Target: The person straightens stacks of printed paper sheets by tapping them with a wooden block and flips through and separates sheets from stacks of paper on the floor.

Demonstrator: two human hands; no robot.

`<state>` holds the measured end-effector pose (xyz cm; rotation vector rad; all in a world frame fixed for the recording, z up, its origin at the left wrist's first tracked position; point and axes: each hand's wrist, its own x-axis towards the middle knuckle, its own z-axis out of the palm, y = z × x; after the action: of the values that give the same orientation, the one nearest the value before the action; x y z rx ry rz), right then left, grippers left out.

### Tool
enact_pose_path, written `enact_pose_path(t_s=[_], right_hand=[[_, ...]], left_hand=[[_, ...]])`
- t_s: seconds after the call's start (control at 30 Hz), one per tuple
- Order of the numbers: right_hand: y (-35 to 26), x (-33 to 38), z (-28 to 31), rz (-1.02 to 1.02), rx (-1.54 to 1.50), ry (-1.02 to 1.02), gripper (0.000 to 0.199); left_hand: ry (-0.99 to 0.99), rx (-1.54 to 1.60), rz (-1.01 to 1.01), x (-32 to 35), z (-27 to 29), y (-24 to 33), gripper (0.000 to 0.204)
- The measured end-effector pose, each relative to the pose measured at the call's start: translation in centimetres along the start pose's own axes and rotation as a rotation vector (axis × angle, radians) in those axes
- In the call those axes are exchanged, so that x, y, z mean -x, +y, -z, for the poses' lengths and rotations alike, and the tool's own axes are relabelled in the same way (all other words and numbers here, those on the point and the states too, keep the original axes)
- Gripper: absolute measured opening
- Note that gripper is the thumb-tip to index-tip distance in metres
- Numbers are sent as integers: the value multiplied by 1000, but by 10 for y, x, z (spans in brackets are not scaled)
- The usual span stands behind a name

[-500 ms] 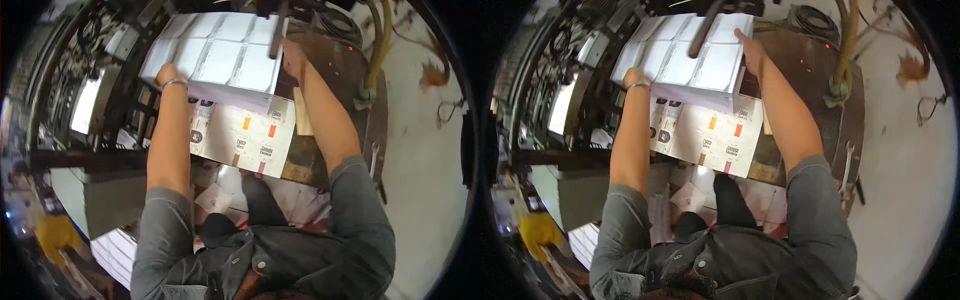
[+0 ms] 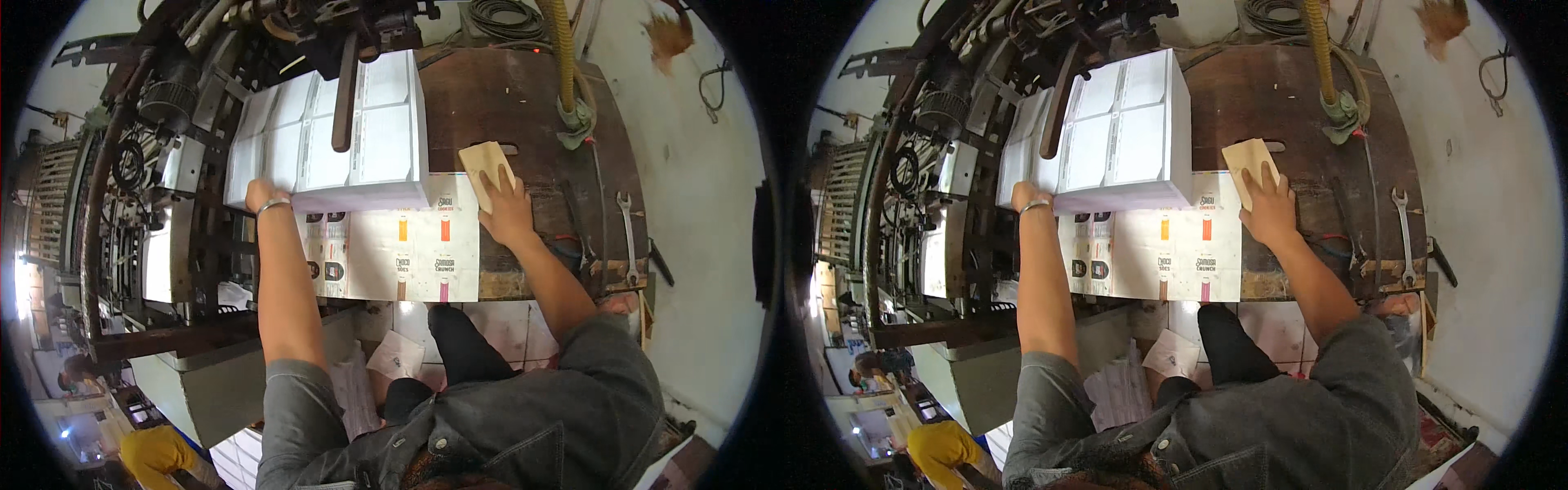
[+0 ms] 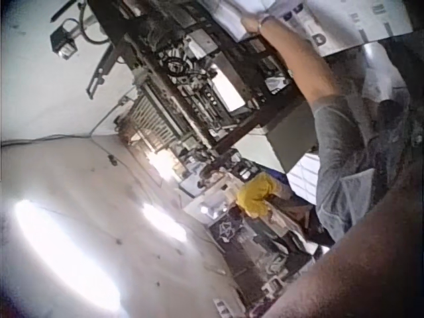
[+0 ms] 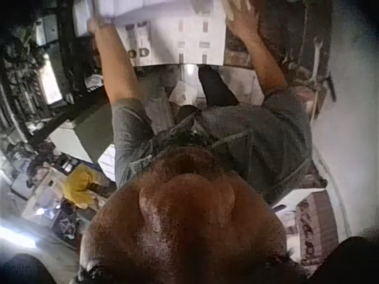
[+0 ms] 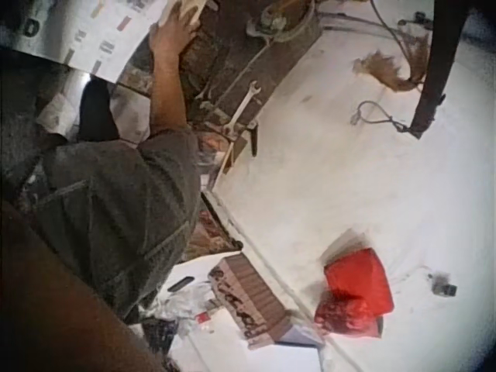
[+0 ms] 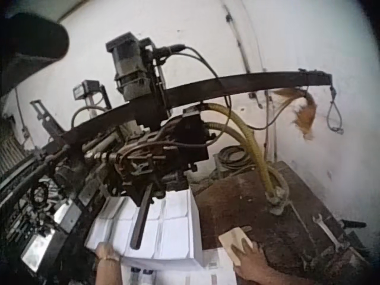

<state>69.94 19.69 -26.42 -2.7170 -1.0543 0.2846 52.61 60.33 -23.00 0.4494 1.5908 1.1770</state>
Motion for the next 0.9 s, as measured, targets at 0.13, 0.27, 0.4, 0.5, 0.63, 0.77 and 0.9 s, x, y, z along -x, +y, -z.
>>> enact_pose_path(t_s=[0.13, 0.27, 0.4, 0.5, 0.63, 0.77, 0.9], right_hand=[[20, -40, -20, -122, -1107, 219, 63], [-49, -68, 8, -111, -1356, 648, 62], [-89, -85, -9, 59, -1423, 356, 58], [-73, -79, 18, -33, -1635, -34, 59], [-76, -102, 2, -340, -1780, 556, 60], [-90, -100, 7, -71, -1384, 175, 60], [-72, -110, 4, -259, -1886, 269, 61]], left_hand=[[-106, -94, -13, 13, -5, 2, 21], [-115, -108, 1, 18, 0, 8, 25], [-133, 14, -91, 23, 3, 3, 34], [-155, 27, -109, 25, 5, 7, 33], [-129, 4, -122, 43, 0, 8, 34], [-121, -12, -105, 44, 10, 16, 34], [-150, -20, -121, 44, 8, 12, 34]])
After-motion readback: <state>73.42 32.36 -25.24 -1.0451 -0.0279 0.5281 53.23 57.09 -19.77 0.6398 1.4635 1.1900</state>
